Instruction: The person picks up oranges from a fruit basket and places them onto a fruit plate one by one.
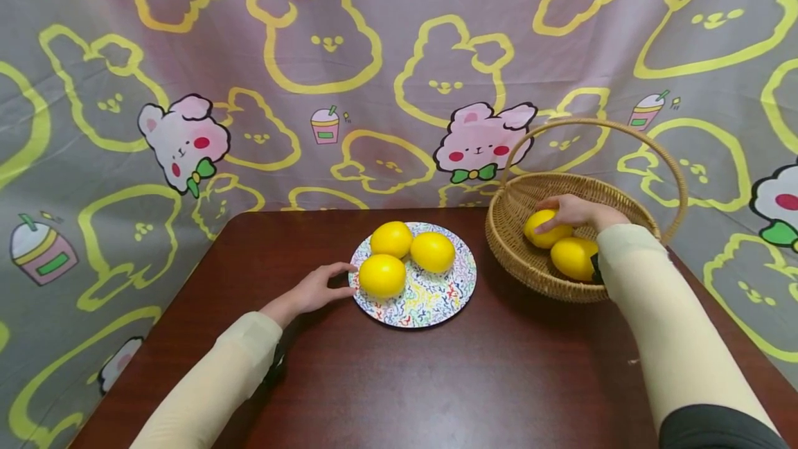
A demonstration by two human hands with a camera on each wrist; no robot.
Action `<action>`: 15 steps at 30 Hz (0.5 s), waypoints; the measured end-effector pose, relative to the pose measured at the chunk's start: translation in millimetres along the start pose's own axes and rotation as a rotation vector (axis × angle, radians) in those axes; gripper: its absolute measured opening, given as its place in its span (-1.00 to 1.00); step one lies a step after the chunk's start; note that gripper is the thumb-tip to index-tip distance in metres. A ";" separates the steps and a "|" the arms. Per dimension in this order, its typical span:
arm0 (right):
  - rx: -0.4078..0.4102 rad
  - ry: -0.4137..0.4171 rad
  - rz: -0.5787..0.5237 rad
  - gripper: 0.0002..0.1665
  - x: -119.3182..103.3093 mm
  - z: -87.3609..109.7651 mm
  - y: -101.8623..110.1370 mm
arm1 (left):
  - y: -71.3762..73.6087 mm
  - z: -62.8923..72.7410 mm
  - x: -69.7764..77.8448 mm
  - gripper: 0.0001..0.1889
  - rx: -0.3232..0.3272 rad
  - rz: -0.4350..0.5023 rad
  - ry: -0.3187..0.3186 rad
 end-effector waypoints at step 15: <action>-0.030 0.005 -0.013 0.02 1.4 0.6 -10.4 | 0.5 0.6 0.9 -0.43 -0.002 0.008 0.015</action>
Point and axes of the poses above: each hand's wrist, its own z-axis away from the middle knuckle, its own y-axis out of the back of the hand, x = y × z, the point moved 2 cm from there along -z, towards the middle knuckle, and after that the axes turned 14 degrees about z, right-handed, at the moved point
